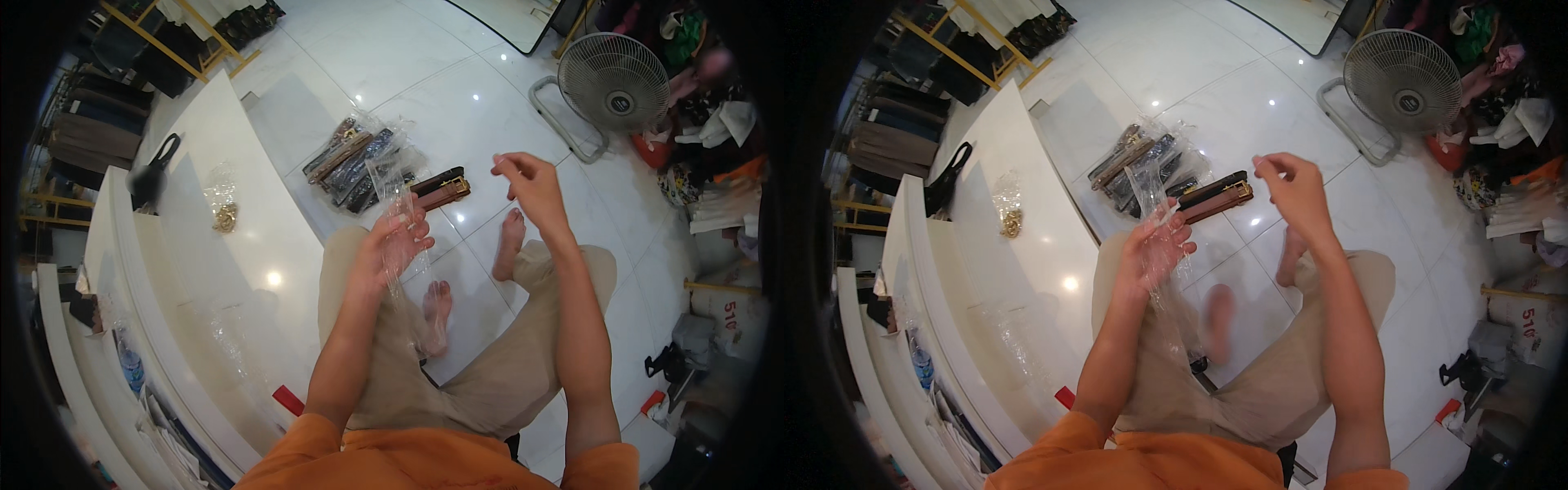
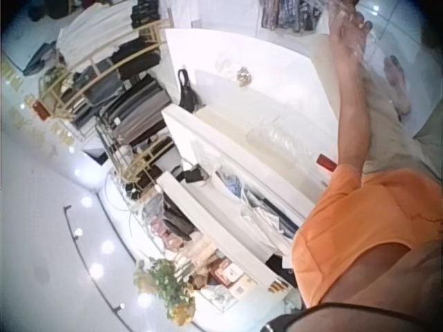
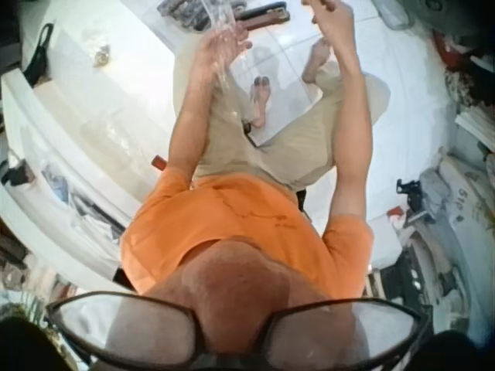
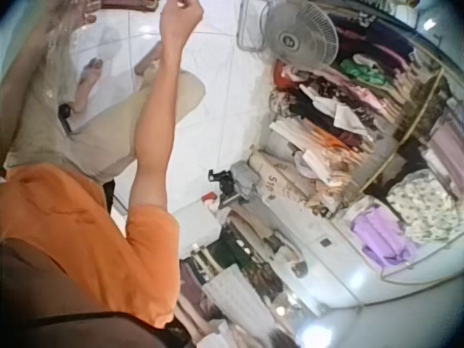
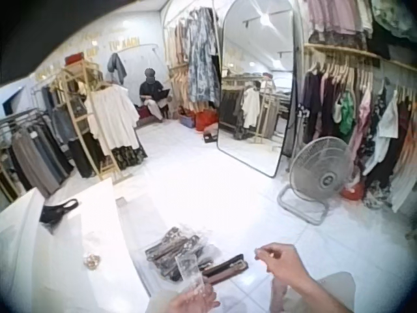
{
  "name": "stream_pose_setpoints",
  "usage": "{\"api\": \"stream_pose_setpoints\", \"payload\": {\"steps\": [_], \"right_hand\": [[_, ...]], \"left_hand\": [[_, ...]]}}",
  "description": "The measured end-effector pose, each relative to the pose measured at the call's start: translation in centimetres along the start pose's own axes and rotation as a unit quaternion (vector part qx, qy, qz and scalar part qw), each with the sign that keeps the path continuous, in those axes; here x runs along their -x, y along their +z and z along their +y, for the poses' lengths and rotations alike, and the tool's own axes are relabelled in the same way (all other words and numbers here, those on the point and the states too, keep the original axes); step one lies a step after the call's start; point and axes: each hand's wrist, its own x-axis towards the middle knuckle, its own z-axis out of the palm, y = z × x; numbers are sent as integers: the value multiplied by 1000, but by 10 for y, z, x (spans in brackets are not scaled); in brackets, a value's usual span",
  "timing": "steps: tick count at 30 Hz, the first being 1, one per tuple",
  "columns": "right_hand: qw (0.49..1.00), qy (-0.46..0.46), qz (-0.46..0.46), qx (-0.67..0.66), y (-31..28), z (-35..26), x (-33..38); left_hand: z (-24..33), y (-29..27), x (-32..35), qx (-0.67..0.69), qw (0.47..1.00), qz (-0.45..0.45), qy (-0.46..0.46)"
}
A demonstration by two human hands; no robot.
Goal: The person sits on the floor and repeatedly picks up belts, places them into clear plastic bags, and sets the packaged belts aside. The person handles multiple belts one at a time, folding them before inserting them into bags.
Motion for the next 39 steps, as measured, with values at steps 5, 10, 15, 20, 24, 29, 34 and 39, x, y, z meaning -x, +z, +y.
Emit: {"api": "stream_pose_setpoints", "payload": {"steps": [5, 10, 15, 20, 24, 29, 34, 39], "right_hand": [[984, 59, -42, 163, 40, 74, -12], [952, 132, -101, 259, 88, 168, -1], [923, 349, -151, 49, 146, 220, -37], [909, 413, 18, -50, 218, 296, -103], [898, 423, 101, -72, 242, 358, -141], [886, 434, 143, -78, 269, 351, -145], [887, 392, 100, -222, 242, 387, -122], [882, 397, 89, -238, 217, 351, -102]], "left_hand": [[6, -23, -13, 39, 999, 36, 4], [15, -30, -26, 89, 994, 57, 13], [23, -26, -27, 65, 998, 19, -9], [33, -40, -30, 88, 995, 29, -20], [35, -43, -38, 89, 995, 30, -43], [32, -51, -37, 91, 996, 20, -11], [30, -42, -39, 81, 996, 18, -25], [31, -38, -41, 33, 998, 34, -36]]}}
